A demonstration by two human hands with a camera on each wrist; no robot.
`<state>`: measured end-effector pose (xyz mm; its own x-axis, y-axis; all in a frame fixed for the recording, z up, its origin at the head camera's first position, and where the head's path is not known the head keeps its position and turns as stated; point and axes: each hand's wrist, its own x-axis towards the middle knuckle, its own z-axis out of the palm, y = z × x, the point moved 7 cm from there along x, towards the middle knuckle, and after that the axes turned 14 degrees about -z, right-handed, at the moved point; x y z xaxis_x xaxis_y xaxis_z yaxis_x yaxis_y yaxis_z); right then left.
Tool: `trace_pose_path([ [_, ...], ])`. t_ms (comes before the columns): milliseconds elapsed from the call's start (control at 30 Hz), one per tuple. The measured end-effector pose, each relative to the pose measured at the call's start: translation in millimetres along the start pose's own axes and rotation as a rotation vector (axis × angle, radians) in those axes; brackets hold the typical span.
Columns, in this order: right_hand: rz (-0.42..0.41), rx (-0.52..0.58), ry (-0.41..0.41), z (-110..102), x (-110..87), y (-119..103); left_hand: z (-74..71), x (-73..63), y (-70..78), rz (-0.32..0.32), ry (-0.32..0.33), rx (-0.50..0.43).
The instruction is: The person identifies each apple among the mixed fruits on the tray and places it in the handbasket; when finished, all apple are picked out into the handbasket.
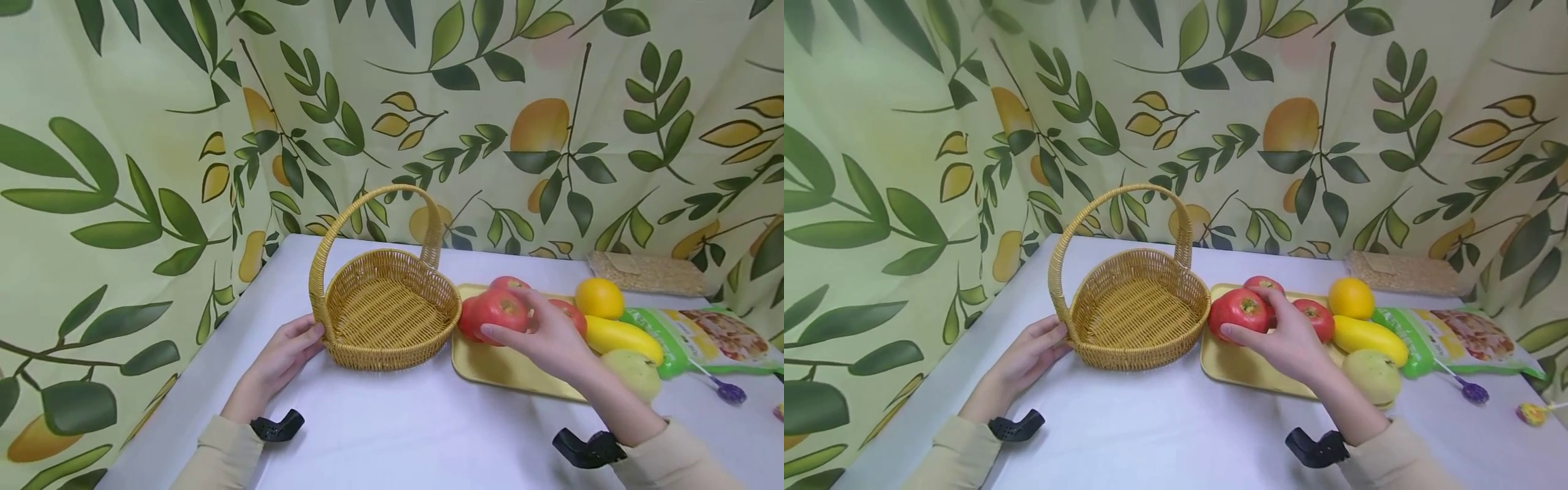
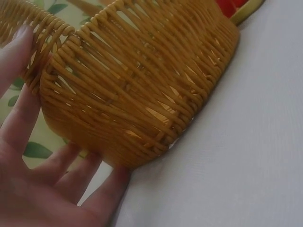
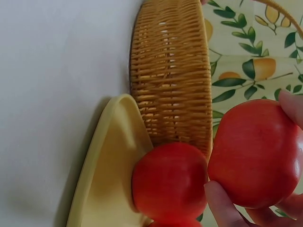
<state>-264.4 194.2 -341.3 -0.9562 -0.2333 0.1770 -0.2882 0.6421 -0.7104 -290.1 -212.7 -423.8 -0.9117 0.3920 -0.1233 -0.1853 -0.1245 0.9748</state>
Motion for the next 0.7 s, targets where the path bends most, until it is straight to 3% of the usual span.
trace_pose_path([
  [200,-0.045,-0.019,0.007,6.6,4.4,-10.4,-0.1,-1.2,1.4,0.001,-0.010,-0.006],
  [700,-0.033,0.015,-0.027,23.3,16.7,-19.9,0.0,-0.4,1.9,0.002,-0.009,0.006],
])
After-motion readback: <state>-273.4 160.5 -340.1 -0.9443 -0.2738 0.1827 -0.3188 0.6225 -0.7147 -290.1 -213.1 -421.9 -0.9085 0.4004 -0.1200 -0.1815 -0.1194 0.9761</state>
